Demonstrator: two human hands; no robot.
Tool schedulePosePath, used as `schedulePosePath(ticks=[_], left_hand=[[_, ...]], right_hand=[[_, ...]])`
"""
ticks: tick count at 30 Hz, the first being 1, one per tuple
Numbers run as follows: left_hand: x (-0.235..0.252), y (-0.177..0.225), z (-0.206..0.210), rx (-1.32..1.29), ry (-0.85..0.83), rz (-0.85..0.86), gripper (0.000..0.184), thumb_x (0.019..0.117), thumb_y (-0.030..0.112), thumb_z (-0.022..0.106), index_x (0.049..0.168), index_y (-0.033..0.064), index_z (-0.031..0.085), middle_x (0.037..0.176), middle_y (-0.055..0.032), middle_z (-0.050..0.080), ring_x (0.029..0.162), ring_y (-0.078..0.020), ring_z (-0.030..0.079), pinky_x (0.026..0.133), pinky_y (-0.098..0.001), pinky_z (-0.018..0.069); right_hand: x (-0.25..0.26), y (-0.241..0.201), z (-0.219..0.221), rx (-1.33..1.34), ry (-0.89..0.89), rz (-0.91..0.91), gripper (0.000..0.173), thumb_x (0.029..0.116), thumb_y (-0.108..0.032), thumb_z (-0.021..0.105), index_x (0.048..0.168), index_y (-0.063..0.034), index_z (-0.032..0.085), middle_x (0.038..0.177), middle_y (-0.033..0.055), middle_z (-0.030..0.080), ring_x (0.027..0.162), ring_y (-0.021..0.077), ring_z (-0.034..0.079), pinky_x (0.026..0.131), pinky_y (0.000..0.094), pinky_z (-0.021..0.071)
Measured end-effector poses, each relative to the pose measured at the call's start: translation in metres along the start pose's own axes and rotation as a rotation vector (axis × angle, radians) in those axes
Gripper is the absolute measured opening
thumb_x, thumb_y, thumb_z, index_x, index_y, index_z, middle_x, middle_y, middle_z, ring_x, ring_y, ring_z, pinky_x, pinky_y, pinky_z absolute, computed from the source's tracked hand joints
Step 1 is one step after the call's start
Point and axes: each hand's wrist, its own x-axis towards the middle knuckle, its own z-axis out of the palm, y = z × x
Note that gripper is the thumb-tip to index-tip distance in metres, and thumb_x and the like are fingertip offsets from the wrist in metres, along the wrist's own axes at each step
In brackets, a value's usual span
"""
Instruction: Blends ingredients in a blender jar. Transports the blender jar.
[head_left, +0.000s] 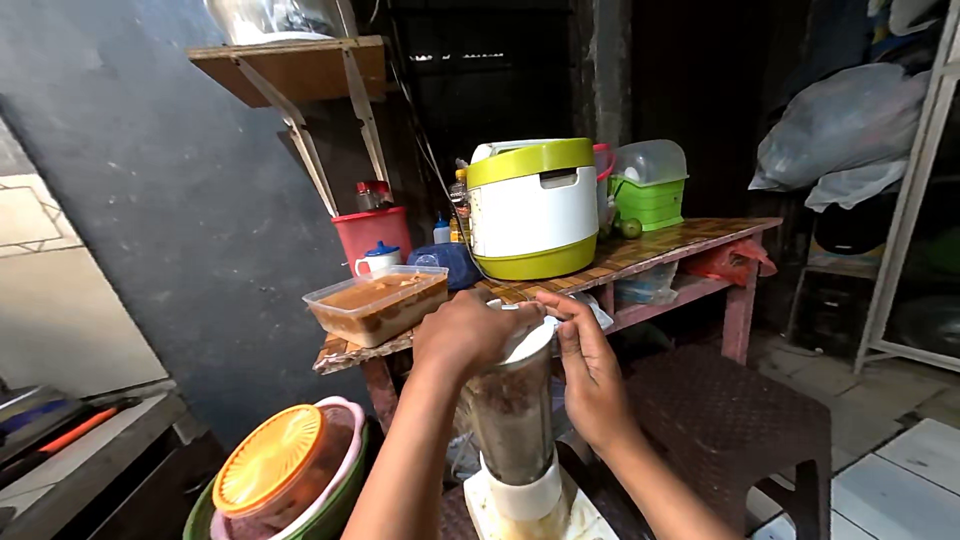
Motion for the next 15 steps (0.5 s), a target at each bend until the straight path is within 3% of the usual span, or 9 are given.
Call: schedulePosePath(ticks=[10, 15], left_hand=[[0.0046, -0.0027, 0.0003, 0.023, -0.01, 0.03, 0.068, 0.0738, 0.087, 0.061, 0.11, 0.031, 0.073, 0.099, -0.0072, 0.072, 0.097, -0.0307, 0.067, 0.079, -0.0636, 0.05], [0.004, -0.0027, 0.0004, 0.016, -0.008, 0.015, 0.067, 0.0723, 0.087, 0.062, 0.11, 0.0323, 0.073, 0.099, -0.0068, 0.072, 0.097, -0.0305, 0.067, 0.079, -0.063, 0.0502]], right_hand=[[-0.0019, -0.0008, 0.0014, 0.008, 0.012, -0.029, 0.037, 0.1131, -0.029, 0.035, 0.145, -0.0263, 0.054, 0.14, -0.0081, 0.061, 0.124, 0.0109, 0.062, 0.098, 0.0356, 0.0581], [-0.0024, -0.0006, 0.0015, 0.013, 0.011, -0.022, 0.038, 0.1132, -0.029, 0.034, 0.145, -0.0264, 0.054, 0.142, -0.0082, 0.06, 0.123, 0.0113, 0.062, 0.095, 0.0356, 0.0593]])
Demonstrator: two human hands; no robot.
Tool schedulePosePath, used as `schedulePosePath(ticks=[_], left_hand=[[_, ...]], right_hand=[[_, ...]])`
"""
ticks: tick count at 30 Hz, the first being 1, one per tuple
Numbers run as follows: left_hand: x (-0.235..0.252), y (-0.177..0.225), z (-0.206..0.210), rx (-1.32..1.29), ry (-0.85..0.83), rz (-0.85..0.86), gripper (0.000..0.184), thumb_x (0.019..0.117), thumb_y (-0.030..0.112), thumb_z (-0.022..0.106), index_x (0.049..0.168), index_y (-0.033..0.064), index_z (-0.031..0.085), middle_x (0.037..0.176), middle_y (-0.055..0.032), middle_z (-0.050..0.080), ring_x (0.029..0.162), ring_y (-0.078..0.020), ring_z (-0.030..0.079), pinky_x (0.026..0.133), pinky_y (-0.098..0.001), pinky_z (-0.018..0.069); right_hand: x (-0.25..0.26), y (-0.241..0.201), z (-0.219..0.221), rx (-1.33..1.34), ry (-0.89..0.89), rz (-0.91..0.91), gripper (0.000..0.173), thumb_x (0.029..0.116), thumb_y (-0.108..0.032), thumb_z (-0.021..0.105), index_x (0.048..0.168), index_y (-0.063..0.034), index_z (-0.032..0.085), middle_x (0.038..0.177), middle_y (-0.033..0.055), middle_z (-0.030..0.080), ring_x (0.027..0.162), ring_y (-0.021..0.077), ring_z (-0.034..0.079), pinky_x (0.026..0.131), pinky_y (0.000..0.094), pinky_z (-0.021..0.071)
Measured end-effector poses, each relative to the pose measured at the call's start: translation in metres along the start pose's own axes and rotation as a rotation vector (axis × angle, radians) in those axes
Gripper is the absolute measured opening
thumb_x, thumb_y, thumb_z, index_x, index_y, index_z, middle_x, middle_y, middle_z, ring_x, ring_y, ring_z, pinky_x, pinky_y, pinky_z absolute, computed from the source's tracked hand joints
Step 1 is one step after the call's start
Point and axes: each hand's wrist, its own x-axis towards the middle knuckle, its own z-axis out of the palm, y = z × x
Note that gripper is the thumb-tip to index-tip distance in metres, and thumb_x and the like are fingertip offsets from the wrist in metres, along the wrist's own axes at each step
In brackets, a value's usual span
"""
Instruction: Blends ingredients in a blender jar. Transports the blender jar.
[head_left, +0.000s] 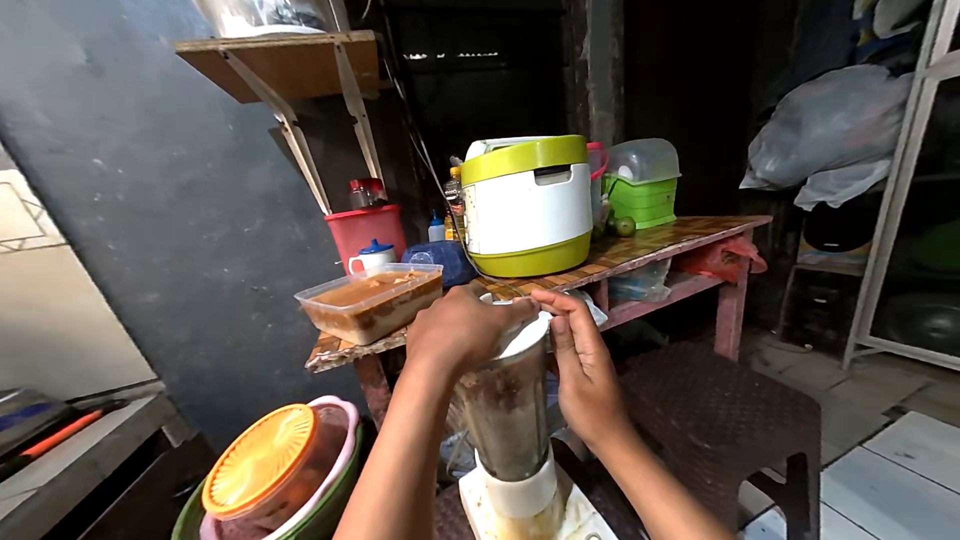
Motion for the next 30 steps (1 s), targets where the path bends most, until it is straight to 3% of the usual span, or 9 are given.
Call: schedulePosePath(ticks=[12, 16, 20, 24, 30], left_hand=[[0.002, -0.001, 0.0, -0.003, 0.004, 0.026, 0.069, 0.0743, 0.086, 0.061, 0.112, 0.0296, 0.073, 0.102, -0.0085, 0.072, 0.1, -0.0324, 0.066, 0.081, -0.065, 0.0494], [-0.006, 0.001, 0.003, -0.007, 0.043, 0.025, 0.064, 0.0793, 0.082, 0.062, 0.109, 0.0259, 0.072, 0.094, -0.0107, 0.07, 0.091, -0.0338, 0.066, 0.073, -0.0633, 0.0481], [-0.006, 0.002, 0.002, -0.007, 0.043, 0.024, 0.062, 0.0807, 0.08, 0.061, 0.11, 0.0272, 0.072, 0.095, -0.0114, 0.07, 0.092, -0.0343, 0.066, 0.074, -0.0636, 0.0484], [-0.007, 0.001, 0.002, 0.003, 0.055, 0.025, 0.063, 0.0793, 0.081, 0.062, 0.113, 0.0291, 0.072, 0.096, -0.0105, 0.071, 0.092, -0.0339, 0.066, 0.074, -0.0634, 0.0489], [-0.007, 0.002, 0.002, 0.022, 0.056, 0.021, 0.063, 0.0806, 0.082, 0.059, 0.111, 0.0284, 0.072, 0.095, -0.0097, 0.071, 0.091, -0.0326, 0.066, 0.074, -0.0626, 0.0488]], right_hand=[[0.001, 0.002, 0.0, 0.036, 0.003, -0.015, 0.036, 0.113, -0.027, 0.036, 0.144, -0.0238, 0.055, 0.141, -0.0068, 0.061, 0.123, 0.0122, 0.062, 0.097, 0.0355, 0.0587], [0.0, 0.002, 0.0, 0.029, 0.014, -0.003, 0.036, 0.1127, -0.028, 0.037, 0.143, -0.0252, 0.056, 0.139, -0.0076, 0.062, 0.12, 0.0119, 0.063, 0.093, 0.0341, 0.0589], [0.0, 0.004, 0.002, -0.004, 0.038, -0.03, 0.037, 0.1124, -0.028, 0.037, 0.145, -0.0273, 0.054, 0.141, -0.0081, 0.062, 0.125, 0.011, 0.061, 0.098, 0.0351, 0.0574], [-0.002, 0.008, 0.003, -0.011, 0.07, -0.052, 0.029, 0.1116, -0.026, 0.041, 0.135, -0.0269, 0.058, 0.126, -0.0067, 0.066, 0.111, 0.0116, 0.065, 0.088, 0.033, 0.0593], [-0.003, 0.011, 0.003, 0.014, 0.069, -0.047, 0.027, 0.1118, -0.027, 0.041, 0.129, -0.0259, 0.062, 0.127, -0.0065, 0.066, 0.111, 0.0125, 0.066, 0.086, 0.0329, 0.0598]])
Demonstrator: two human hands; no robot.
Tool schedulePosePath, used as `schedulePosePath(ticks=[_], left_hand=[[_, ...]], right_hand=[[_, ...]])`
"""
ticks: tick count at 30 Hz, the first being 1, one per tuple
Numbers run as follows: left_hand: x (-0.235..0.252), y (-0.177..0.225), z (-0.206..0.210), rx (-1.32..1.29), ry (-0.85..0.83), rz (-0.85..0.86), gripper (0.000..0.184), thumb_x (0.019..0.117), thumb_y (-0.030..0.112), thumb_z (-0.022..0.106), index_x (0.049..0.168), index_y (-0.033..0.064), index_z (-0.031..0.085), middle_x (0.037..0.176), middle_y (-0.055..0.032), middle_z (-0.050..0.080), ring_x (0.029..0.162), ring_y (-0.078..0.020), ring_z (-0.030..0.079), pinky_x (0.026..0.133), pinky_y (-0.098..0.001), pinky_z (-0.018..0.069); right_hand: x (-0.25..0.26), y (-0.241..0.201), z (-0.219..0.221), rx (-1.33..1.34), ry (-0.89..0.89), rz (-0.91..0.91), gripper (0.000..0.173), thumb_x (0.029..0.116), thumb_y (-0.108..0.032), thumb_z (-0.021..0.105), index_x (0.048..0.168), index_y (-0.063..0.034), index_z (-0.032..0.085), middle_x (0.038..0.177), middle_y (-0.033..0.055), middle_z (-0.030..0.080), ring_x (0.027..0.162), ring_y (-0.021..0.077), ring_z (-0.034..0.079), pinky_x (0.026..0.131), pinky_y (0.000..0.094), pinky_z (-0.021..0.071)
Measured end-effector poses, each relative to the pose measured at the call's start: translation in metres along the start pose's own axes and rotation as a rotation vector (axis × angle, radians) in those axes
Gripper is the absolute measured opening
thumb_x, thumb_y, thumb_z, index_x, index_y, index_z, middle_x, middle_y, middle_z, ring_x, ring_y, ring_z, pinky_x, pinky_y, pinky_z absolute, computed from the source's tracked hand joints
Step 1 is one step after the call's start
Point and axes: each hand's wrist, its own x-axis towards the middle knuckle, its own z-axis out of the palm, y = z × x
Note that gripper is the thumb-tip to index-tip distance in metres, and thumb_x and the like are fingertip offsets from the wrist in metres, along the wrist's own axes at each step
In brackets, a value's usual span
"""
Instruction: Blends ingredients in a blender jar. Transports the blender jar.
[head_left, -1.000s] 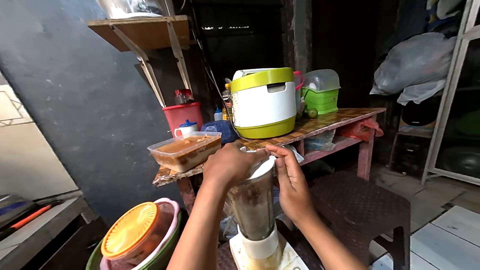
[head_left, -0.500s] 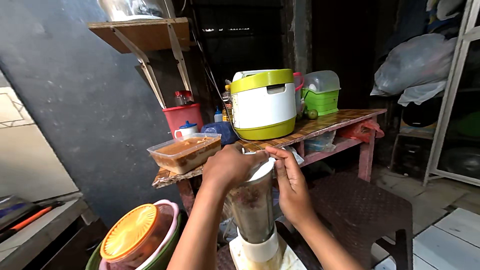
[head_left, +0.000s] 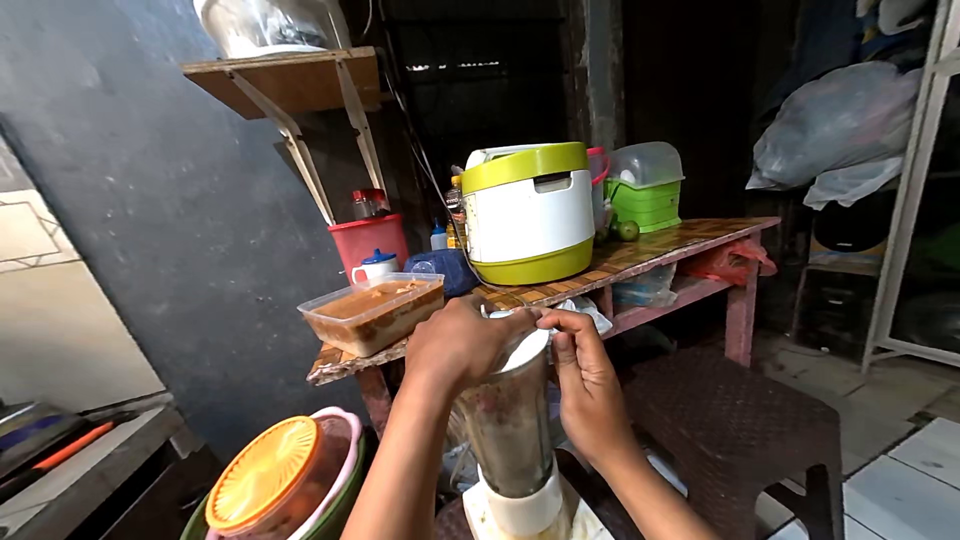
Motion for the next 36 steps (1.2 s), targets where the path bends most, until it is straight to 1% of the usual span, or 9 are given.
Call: schedulePosePath(ticks=[3, 8, 10, 13, 16, 20, 25, 31, 36], left_hand=[[-0.0008, 0.0012, 0.0002, 0.017, 0.011, 0.003, 0.07, 0.0818, 0.086, 0.052, 0.114, 0.0266, 0.072, 0.096, -0.0118, 0.071, 0.092, -0.0341, 0.066, 0.075, -0.0635, 0.0492], [0.0013, -0.0004, 0.0015, -0.002, 0.018, 0.003, 0.073, 0.0779, 0.087, 0.056, 0.118, 0.028, 0.073, 0.101, -0.0113, 0.072, 0.097, -0.0342, 0.067, 0.078, -0.0645, 0.0497], [0.0019, -0.0005, 0.0014, -0.004, 0.015, 0.01, 0.073, 0.0785, 0.086, 0.057, 0.117, 0.0259, 0.072, 0.099, -0.0115, 0.072, 0.095, -0.0344, 0.067, 0.077, -0.0647, 0.0499], [0.002, -0.0003, 0.0009, 0.004, 0.009, 0.019, 0.069, 0.0802, 0.085, 0.057, 0.111, 0.0248, 0.073, 0.093, -0.0107, 0.07, 0.09, -0.0331, 0.066, 0.074, -0.0629, 0.0494], [0.0019, 0.0, 0.0009, 0.009, 0.008, 0.018, 0.068, 0.0809, 0.085, 0.056, 0.108, 0.0248, 0.073, 0.09, -0.0104, 0.07, 0.086, -0.0326, 0.066, 0.072, -0.0618, 0.0494], [0.0019, -0.0003, 0.0015, -0.001, 0.012, 0.012, 0.07, 0.0802, 0.087, 0.053, 0.109, 0.0261, 0.073, 0.091, -0.0101, 0.07, 0.086, -0.0319, 0.066, 0.072, -0.0617, 0.0497], [0.0, 0.0005, 0.0015, -0.011, 0.021, -0.004, 0.073, 0.078, 0.089, 0.053, 0.111, 0.0278, 0.074, 0.095, -0.0108, 0.071, 0.091, -0.0329, 0.067, 0.075, -0.0626, 0.0505], [-0.0003, 0.0004, 0.0013, -0.018, 0.02, 0.02, 0.068, 0.0803, 0.086, 0.053, 0.105, 0.0264, 0.074, 0.09, -0.009, 0.07, 0.086, -0.0315, 0.066, 0.072, -0.0617, 0.0492], [0.0002, -0.0001, 0.0019, -0.014, 0.03, 0.009, 0.073, 0.0787, 0.088, 0.053, 0.108, 0.025, 0.073, 0.092, -0.0115, 0.07, 0.088, -0.0333, 0.066, 0.072, -0.0627, 0.0494]], right_hand=[[-0.0006, 0.0005, -0.0011, -0.005, -0.002, 0.01, 0.027, 0.1114, -0.027, 0.042, 0.13, -0.0262, 0.061, 0.122, -0.0064, 0.066, 0.104, 0.012, 0.066, 0.081, 0.0321, 0.0594], [-0.0007, 0.0018, -0.0007, 0.014, 0.002, 0.025, 0.026, 0.1112, -0.027, 0.043, 0.129, -0.0261, 0.061, 0.118, -0.005, 0.066, 0.095, 0.0133, 0.067, 0.073, 0.0317, 0.0589], [-0.0006, 0.0015, -0.0008, 0.015, -0.003, 0.024, 0.027, 0.1114, -0.026, 0.042, 0.13, -0.0256, 0.061, 0.122, -0.0054, 0.066, 0.099, 0.013, 0.067, 0.076, 0.0318, 0.06], [-0.0005, 0.0008, -0.0007, 0.01, -0.003, 0.016, 0.027, 0.1115, -0.025, 0.041, 0.13, -0.0247, 0.061, 0.123, -0.0054, 0.066, 0.102, 0.0123, 0.067, 0.078, 0.0314, 0.0599], [-0.0006, 0.0002, -0.0006, 0.003, 0.003, 0.016, 0.026, 0.1114, -0.026, 0.042, 0.129, -0.0244, 0.061, 0.121, -0.0051, 0.066, 0.1, 0.0125, 0.067, 0.077, 0.0312, 0.0602], [-0.0006, -0.0004, -0.0008, -0.004, 0.006, 0.008, 0.026, 0.1114, -0.025, 0.042, 0.129, -0.0245, 0.061, 0.12, -0.0051, 0.066, 0.098, 0.0118, 0.067, 0.075, 0.0301, 0.0591], [-0.0007, 0.0003, -0.0007, -0.01, 0.006, 0.005, 0.026, 0.1114, -0.026, 0.042, 0.129, -0.0241, 0.061, 0.116, -0.0046, 0.067, 0.095, 0.0118, 0.067, 0.074, 0.0309, 0.0593], [-0.0007, -0.0013, -0.0007, 0.011, 0.01, 0.014, 0.025, 0.1107, -0.026, 0.045, 0.129, -0.0229, 0.061, 0.115, -0.0041, 0.067, 0.094, 0.0121, 0.067, 0.073, 0.0293, 0.0588], [-0.0007, -0.0014, -0.0004, 0.017, 0.011, 0.004, 0.025, 0.1112, -0.025, 0.043, 0.128, -0.0219, 0.061, 0.121, -0.0038, 0.066, 0.104, 0.012, 0.067, 0.08, 0.0301, 0.06]])
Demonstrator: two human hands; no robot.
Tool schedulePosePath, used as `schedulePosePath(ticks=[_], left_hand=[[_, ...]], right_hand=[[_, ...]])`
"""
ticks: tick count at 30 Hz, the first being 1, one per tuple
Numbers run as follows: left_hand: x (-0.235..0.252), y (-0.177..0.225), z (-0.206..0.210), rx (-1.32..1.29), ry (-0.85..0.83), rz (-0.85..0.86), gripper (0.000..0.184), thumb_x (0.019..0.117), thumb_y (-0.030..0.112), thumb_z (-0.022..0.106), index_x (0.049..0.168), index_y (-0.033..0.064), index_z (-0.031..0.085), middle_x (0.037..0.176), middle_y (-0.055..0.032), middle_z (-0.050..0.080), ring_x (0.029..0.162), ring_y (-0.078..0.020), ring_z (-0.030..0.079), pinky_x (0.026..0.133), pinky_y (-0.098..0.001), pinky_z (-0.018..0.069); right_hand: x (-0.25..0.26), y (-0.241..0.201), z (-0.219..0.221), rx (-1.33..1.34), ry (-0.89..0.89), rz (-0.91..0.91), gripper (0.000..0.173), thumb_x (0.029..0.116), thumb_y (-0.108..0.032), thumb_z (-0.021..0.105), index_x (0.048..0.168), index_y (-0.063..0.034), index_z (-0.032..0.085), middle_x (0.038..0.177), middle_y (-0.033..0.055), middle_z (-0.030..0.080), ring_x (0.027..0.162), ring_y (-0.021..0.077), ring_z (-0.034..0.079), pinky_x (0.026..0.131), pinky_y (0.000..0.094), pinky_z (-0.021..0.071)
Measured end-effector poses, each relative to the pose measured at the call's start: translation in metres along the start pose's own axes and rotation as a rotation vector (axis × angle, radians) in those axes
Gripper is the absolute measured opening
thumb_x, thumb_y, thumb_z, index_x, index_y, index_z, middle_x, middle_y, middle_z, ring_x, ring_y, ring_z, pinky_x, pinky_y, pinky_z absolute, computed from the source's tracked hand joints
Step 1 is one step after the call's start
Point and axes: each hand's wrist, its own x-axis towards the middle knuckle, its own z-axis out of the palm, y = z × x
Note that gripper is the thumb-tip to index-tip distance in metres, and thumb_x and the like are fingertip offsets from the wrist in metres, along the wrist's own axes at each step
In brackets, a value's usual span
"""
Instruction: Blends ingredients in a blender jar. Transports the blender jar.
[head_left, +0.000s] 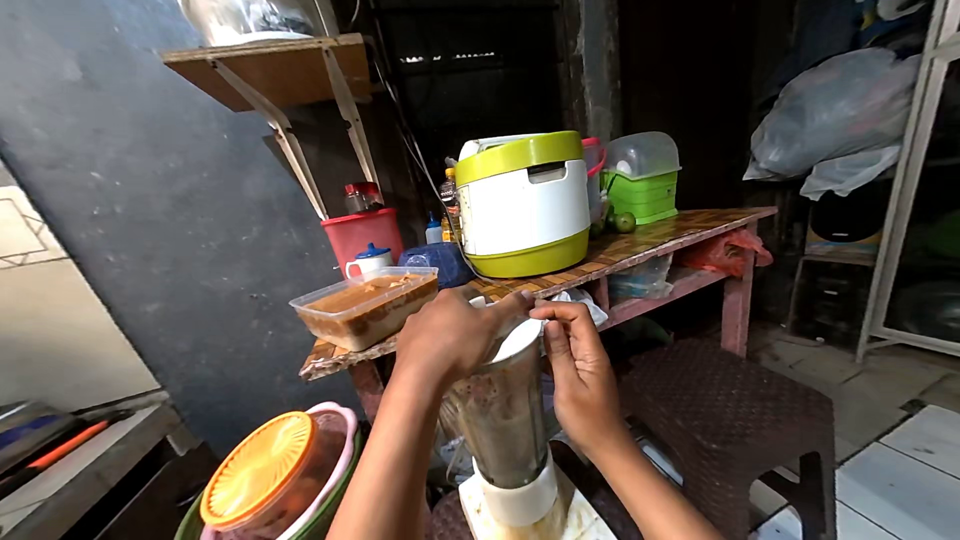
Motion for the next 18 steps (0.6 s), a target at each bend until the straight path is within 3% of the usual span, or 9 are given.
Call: schedulePosePath(ticks=[8, 14, 18], left_hand=[[0.0008, -0.0009, 0.0002, -0.007, -0.004, 0.014, 0.07, 0.0803, 0.087, 0.052, 0.101, 0.0232, 0.073, 0.085, -0.01, 0.068, 0.082, -0.0321, 0.065, 0.069, -0.0615, 0.0483], [-0.0008, 0.0, 0.0, 0.002, 0.0, -0.006, 0.072, 0.0795, 0.088, 0.052, 0.109, 0.0258, 0.074, 0.094, -0.0114, 0.071, 0.091, -0.0345, 0.066, 0.074, -0.064, 0.0491], [-0.0011, 0.0004, -0.0004, -0.001, 0.001, 0.01, 0.069, 0.0824, 0.085, 0.052, 0.108, 0.0255, 0.074, 0.093, -0.0109, 0.07, 0.089, -0.0331, 0.066, 0.073, -0.0633, 0.0481]], right_hand=[[0.0004, -0.0004, 0.0008, -0.01, 0.01, -0.005, 0.024, 0.1112, -0.027, 0.043, 0.127, -0.0221, 0.061, 0.122, -0.0041, 0.066, 0.105, 0.0119, 0.067, 0.079, 0.0299, 0.0597], [0.0, -0.0003, 0.0005, 0.0, 0.008, -0.007, 0.024, 0.1111, -0.026, 0.044, 0.127, -0.0213, 0.061, 0.124, -0.0035, 0.066, 0.111, 0.0128, 0.066, 0.086, 0.0326, 0.0602], [0.0001, 0.0, 0.0011, 0.004, 0.012, -0.008, 0.024, 0.1111, -0.025, 0.044, 0.128, -0.0218, 0.061, 0.123, -0.0037, 0.067, 0.107, 0.0125, 0.067, 0.082, 0.0314, 0.0603]])
